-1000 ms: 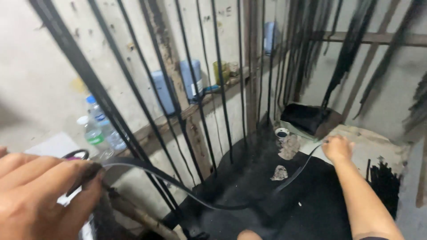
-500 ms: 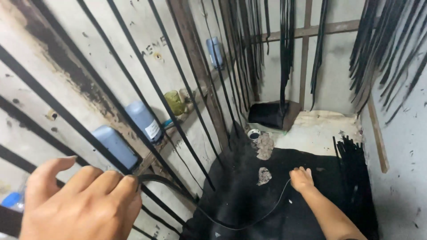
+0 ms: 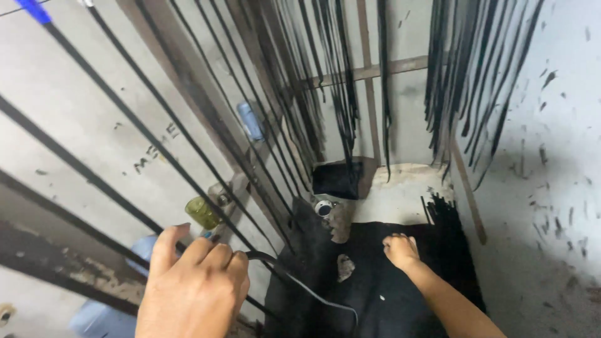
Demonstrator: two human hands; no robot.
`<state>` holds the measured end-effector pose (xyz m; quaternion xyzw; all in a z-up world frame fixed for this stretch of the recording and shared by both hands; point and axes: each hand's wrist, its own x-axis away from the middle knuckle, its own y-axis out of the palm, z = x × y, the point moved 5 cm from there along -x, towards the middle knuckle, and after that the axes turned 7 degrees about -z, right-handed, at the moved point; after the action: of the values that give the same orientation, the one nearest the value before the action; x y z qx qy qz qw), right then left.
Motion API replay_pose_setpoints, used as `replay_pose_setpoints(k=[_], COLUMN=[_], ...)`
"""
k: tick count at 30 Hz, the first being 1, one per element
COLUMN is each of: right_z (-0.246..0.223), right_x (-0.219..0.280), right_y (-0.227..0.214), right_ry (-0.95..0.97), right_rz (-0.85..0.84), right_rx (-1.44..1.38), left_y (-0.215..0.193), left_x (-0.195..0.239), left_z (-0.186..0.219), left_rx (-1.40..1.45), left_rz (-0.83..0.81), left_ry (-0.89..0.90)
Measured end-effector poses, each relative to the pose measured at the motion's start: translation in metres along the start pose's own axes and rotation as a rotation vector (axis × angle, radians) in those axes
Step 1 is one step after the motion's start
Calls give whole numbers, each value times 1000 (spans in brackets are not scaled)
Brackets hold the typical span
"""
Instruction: Dyeing leather strips using a manual roller and hanging them to dry with clothespins.
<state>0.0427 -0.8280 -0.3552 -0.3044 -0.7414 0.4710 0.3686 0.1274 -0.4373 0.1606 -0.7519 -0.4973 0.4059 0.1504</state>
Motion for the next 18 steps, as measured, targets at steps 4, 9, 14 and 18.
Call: replay_pose_setpoints(k=[4, 9, 14, 18], right_z=[-4, -75, -127, -142], right_x=[-6, 110, 202, 216], right_y=[-74, -227, -309, -319], right_ry=[-391, -607, -1085, -1225], right_rz=[542, 489, 615, 626], right_rx=[-458, -722, -725, -692], left_y=[33, 88, 131, 143], left_x=[-38, -70, -99, -121], left_z=[14, 41, 72, 85], left_rx=[113, 193, 192, 151], left_rz=[-30, -72, -188, -483], left_ry=[58, 162, 232, 333])
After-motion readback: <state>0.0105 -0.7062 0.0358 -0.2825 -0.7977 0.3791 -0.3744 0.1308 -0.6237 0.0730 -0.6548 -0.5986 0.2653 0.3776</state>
